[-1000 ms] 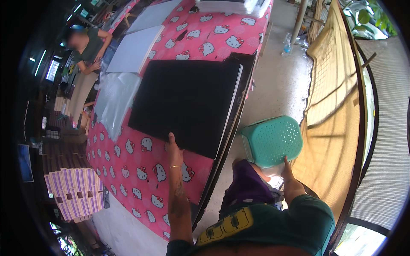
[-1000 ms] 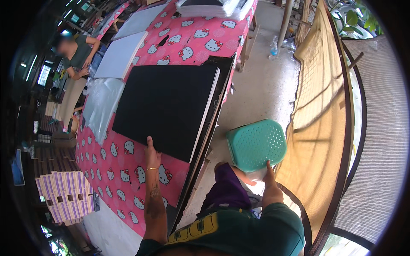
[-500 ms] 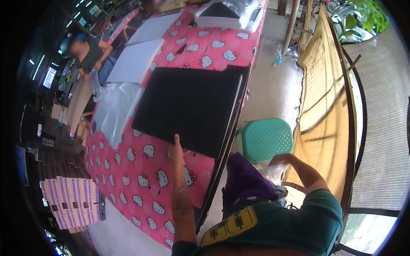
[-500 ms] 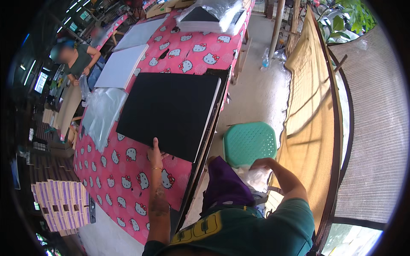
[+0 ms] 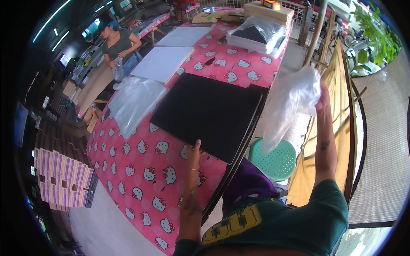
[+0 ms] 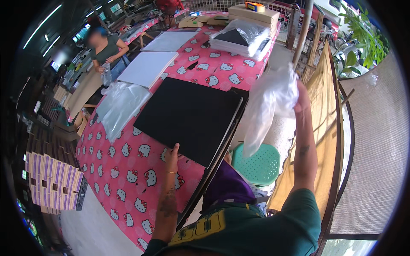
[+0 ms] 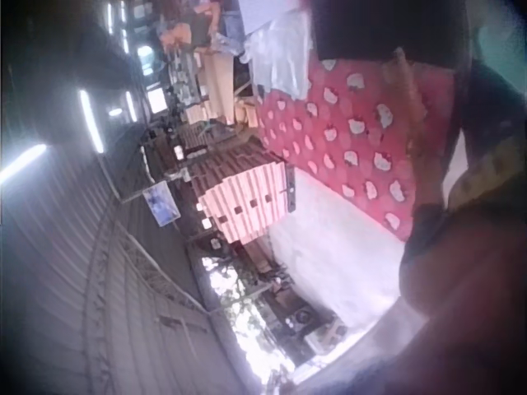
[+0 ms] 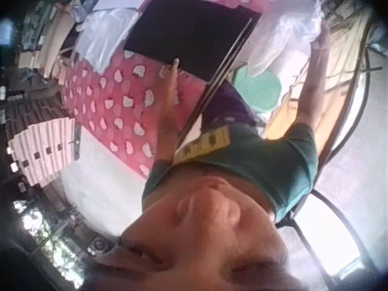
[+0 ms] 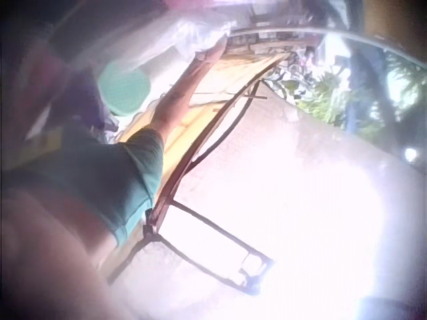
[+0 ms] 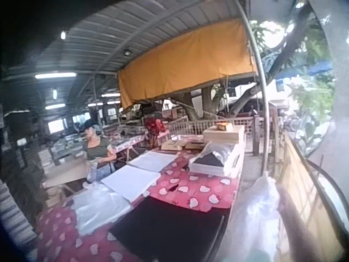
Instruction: The person places black and white illustration boards into plastic bags and stacks them on a table.
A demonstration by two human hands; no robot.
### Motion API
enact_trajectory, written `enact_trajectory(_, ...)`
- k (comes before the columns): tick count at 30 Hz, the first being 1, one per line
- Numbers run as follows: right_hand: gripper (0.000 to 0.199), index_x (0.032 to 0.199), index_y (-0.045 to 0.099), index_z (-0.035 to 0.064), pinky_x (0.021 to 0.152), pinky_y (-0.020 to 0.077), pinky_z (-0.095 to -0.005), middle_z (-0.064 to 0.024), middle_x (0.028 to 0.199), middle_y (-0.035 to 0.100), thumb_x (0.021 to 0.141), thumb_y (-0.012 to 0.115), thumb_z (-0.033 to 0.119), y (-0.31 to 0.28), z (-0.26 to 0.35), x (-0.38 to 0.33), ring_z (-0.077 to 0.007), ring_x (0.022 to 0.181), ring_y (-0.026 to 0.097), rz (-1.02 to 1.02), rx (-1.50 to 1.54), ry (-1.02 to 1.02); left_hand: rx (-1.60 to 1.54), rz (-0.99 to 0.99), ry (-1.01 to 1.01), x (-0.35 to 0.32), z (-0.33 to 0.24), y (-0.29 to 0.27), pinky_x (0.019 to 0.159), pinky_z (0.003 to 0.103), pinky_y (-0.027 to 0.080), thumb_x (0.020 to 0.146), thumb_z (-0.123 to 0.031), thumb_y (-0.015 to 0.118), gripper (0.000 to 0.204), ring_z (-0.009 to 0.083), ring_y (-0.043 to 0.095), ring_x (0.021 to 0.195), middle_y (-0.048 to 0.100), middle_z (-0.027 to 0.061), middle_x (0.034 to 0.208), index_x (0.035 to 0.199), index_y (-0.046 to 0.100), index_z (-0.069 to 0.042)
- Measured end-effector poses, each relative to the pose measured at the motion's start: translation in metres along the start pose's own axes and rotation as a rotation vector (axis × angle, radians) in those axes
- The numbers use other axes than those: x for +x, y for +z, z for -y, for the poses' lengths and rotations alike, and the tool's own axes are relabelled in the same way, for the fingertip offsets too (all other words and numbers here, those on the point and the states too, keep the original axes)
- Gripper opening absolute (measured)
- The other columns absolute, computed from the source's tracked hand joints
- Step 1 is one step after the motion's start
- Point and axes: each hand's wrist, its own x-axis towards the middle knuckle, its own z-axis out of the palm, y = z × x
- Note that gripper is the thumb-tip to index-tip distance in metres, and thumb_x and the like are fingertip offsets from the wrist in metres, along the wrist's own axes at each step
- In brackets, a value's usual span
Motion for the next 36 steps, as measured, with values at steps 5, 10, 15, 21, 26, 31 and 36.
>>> enact_trajectory(5,0.033,0.121,0.053,0.0003,0.087,0.0538,-0.0351,-0.0140,0.112,0.063,0.094,0.049,0.018,0.107,0.007,0.128,-0.0220,0.098,0.064,0.125,-0.161,0.027,0.257,-0.169,0.115,0.000,0.012,-0.006,0.062,0.037,0.054,0.087,-0.036,0.063,0.044,0.0249,0.064,0.072,0.061,0.0139,0.077,0.088,0.058,0.007)
enact_trajectory(10,0.030,0.117,0.056,0.0042,0.083,0.0553,-0.0349,-0.0088,0.107,0.066,0.096,0.045,0.022,0.194,-0.014,0.253,-0.0193,0.092,0.066,0.219,-0.251,-0.014,0.388,-0.436,0.252,-0.006,0.019,0.010,0.074,0.047,0.048,0.088,-0.036,0.059,0.043,0.0420,0.062,0.084,0.064,0.0240,0.089,0.095,0.058,0.007)
enact_trajectory(15,0.032,0.115,0.058,0.0028,0.091,0.0506,-0.0422,-0.0121,0.109,0.065,0.094,0.046,0.025,0.225,0.002,0.322,-0.0262,0.099,0.064,0.661,-0.033,-0.016,0.513,-0.568,0.264,-0.014,0.025,0.021,0.069,0.047,0.050,0.089,-0.038,0.057,0.045,0.0417,0.064,0.079,0.065,0.0237,0.083,0.102,0.056,0.005)
enact_trajectory(21,0.042,0.122,0.053,-0.0001,0.100,0.0429,-0.0481,-0.0163,0.121,0.060,0.092,0.043,0.027,0.159,-0.010,0.359,-0.0317,0.112,0.057,0.792,0.147,-0.064,0.547,-0.622,0.251,-0.015,0.021,0.033,0.065,0.047,0.050,0.091,-0.037,0.056,0.044,0.0431,0.063,0.073,0.064,0.0245,0.077,0.104,0.055,0.005)
enact_trajectory(26,0.048,0.130,0.048,0.0032,0.100,0.0426,-0.0502,-0.0148,0.126,0.056,0.094,0.038,0.032,0.033,-0.081,0.340,-0.0323,0.116,0.053,0.127,0.027,-0.209,0.603,-0.673,0.300,-0.017,0.024,0.039,0.068,0.048,0.049,0.092,-0.036,0.054,0.043,0.0435,0.063,0.081,0.064,0.0271,0.084,0.107,0.056,0.005)
enact_trajectory(31,0.040,0.124,0.052,0.0050,0.091,0.0490,-0.0380,-0.0099,0.118,0.059,0.094,0.049,0.032,-0.162,-0.160,0.321,-0.0256,0.105,0.059,0.047,-0.174,0.184,0.550,-0.702,0.348,-0.009,0.033,0.044,0.069,0.042,0.049,0.092,-0.033,0.056,0.043,0.0391,0.064,0.077,0.064,0.0258,0.084,0.108,0.056,0.007)
enact_trajectory(36,0.049,0.127,0.050,0.0038,0.087,0.0504,-0.0404,-0.0111,0.117,0.060,0.092,0.052,0.038,-0.191,-0.179,0.318,-0.0257,0.104,0.060,-0.081,-0.464,0.293,0.429,-0.692,0.298,-0.013,0.037,0.043,0.071,0.033,0.048,0.092,-0.031,0.057,0.042,0.0247,0.063,0.076,0.065,0.0191,0.085,0.111,0.056,0.006)
